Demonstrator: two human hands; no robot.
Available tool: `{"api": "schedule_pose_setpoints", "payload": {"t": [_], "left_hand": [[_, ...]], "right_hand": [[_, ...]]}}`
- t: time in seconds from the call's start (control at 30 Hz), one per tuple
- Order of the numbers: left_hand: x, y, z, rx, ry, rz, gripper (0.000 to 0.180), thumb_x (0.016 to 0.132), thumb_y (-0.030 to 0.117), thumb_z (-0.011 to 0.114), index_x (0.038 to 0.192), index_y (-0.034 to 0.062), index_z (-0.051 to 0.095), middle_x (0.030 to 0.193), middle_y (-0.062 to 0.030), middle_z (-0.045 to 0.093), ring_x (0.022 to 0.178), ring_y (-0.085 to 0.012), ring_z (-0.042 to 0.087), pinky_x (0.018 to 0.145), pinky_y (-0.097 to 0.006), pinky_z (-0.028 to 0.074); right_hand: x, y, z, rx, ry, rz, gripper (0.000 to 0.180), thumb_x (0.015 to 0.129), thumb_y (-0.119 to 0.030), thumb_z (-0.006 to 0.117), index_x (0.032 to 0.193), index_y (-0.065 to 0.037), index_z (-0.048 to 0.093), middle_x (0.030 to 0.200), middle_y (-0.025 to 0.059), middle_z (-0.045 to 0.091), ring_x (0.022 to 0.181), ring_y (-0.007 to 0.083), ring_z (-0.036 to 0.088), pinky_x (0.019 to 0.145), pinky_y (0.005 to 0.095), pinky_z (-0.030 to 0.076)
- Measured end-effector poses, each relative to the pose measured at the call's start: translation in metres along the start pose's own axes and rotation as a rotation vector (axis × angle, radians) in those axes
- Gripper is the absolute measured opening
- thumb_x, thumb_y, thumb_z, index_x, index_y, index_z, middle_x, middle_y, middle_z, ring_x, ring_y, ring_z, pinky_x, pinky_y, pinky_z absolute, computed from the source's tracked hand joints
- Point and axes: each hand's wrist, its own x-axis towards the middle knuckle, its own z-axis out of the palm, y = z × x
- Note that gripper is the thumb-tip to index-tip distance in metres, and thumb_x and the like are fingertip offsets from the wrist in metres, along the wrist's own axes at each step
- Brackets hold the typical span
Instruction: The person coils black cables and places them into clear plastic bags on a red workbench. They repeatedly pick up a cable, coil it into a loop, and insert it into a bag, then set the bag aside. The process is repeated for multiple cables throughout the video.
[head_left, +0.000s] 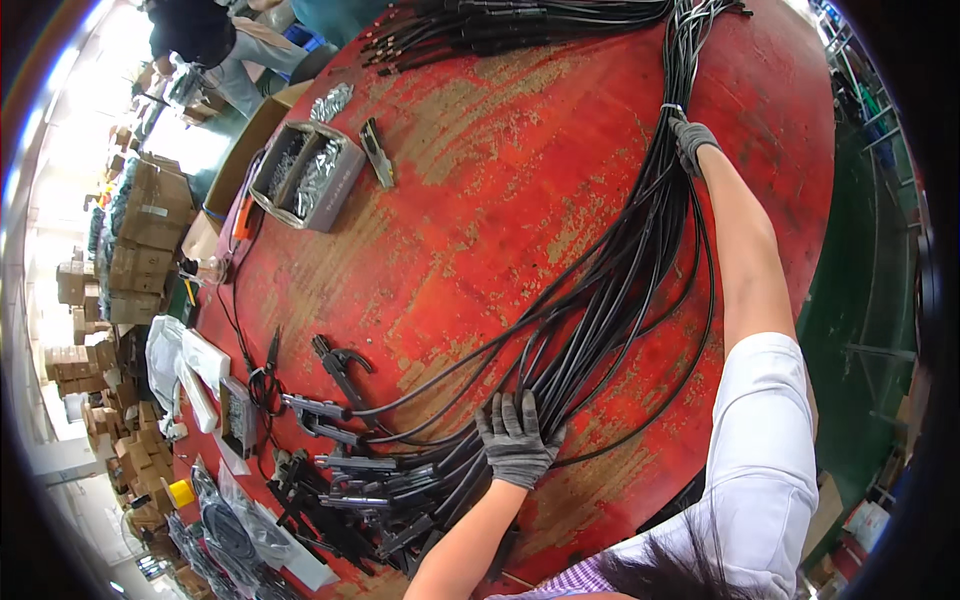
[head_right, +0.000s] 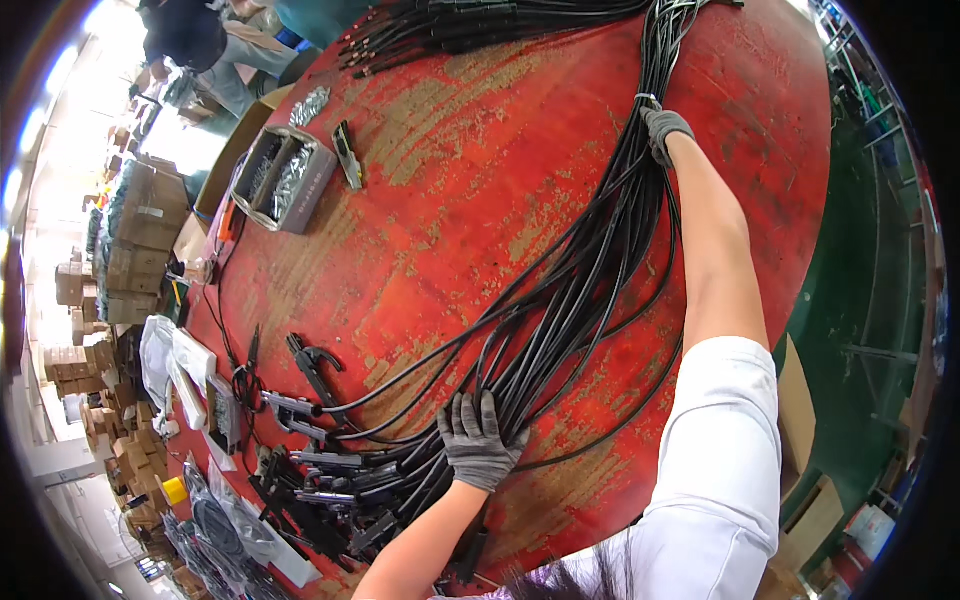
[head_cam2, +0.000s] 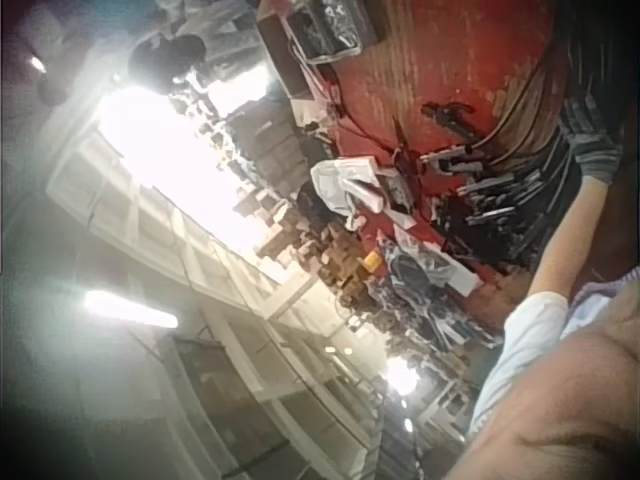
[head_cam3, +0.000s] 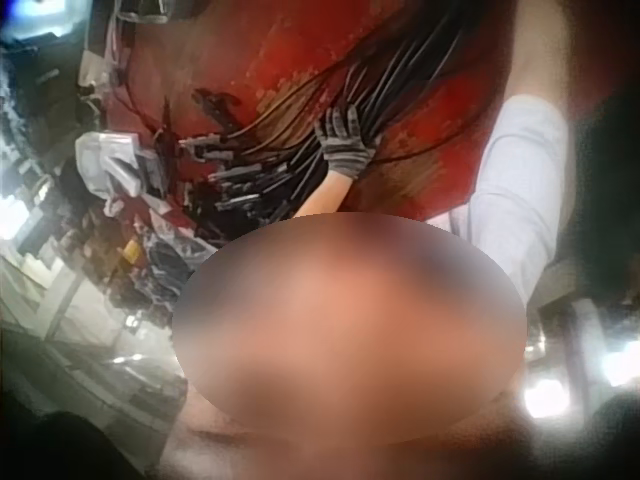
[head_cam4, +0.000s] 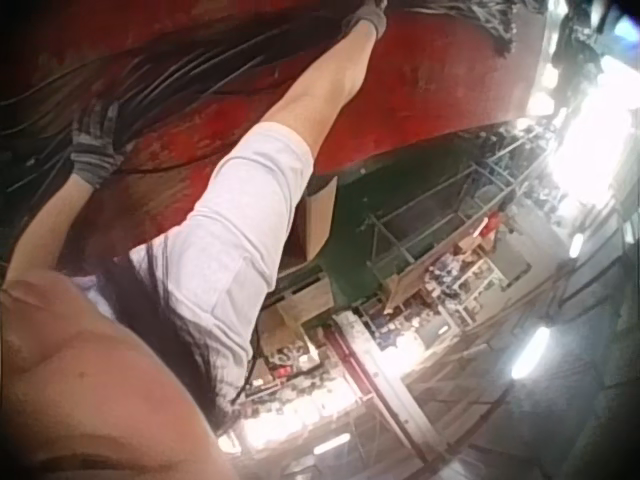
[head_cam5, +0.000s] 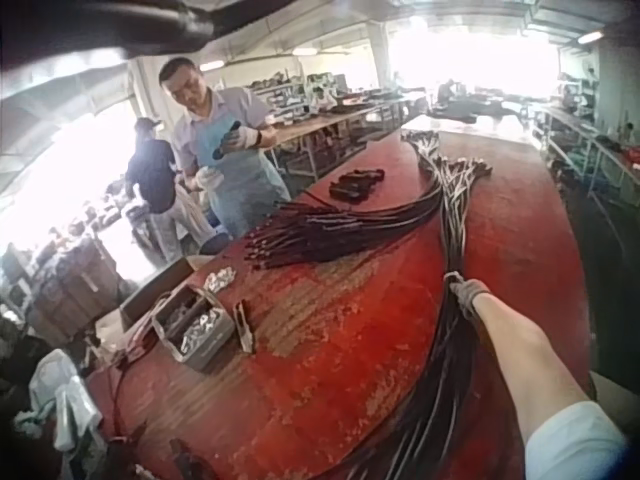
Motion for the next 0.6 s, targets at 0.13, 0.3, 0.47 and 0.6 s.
{"api": "schedule_pose_setpoints", "payload": {"t": [0.13, 0.3, 0.47, 0.6], "left_hand": [[-0.001, 0.001, -0.001, 0.019, 0.024, 0.000, 0.079, 0.065, 0.054, 0.063, 0.122, 0.0039, 0.040, 0.111, -0.0220, 0.045, 0.106, -0.0365, 0.045, 0.093, -0.059, 0.029], [-0.002, 0.000, 0.001, 0.003, -0.009, -0.004, 0.081, 0.065, 0.053, 0.063, 0.124, 0.0038, 0.038, 0.113, -0.0223, 0.044, 0.106, -0.0368, 0.045, 0.094, -0.060, 0.028], [-0.003, -0.001, 0.003, -0.029, -0.022, -0.016, 0.080, 0.066, 0.053, 0.063, 0.124, 0.0039, 0.037, 0.115, -0.0219, 0.044, 0.108, -0.0369, 0.044, 0.095, -0.060, 0.027], [-0.003, -0.005, 0.004, -0.064, -0.026, -0.028, 0.077, 0.067, 0.053, 0.062, 0.123, 0.0050, 0.039, 0.114, -0.0228, 0.044, 0.104, -0.0370, 0.047, 0.094, -0.061, 0.027]], "right_hand": [[0.008, -0.007, 0.001, -0.100, 0.035, -0.061, 0.039, 0.082, -0.046, 0.056, 0.065, -0.013, 0.045, 0.047, -0.0007, 0.038, 0.033, 0.0134, 0.034, 0.030, 0.0291, 0.024], [-0.029, -0.028, -0.001, -0.007, -0.059, 0.223, 0.041, 0.084, -0.045, 0.054, 0.062, -0.013, 0.042, 0.046, 0.0004, 0.037, 0.034, 0.0162, 0.036, 0.031, 0.0302, 0.023], [-0.002, -0.030, -0.012, -0.134, -0.145, 0.281, 0.035, 0.083, -0.043, 0.057, 0.073, -0.012, 0.045, 0.049, -0.0032, 0.039, 0.038, 0.0148, 0.046, 0.037, 0.0304, 0.045], [0.000, -0.038, -0.005, 0.036, -0.168, 0.319, 0.034, 0.081, -0.042, 0.060, 0.071, -0.013, 0.045, 0.050, -0.0035, 0.042, 0.037, 0.0121, 0.045, 0.033, 0.0277, 0.041]]}}
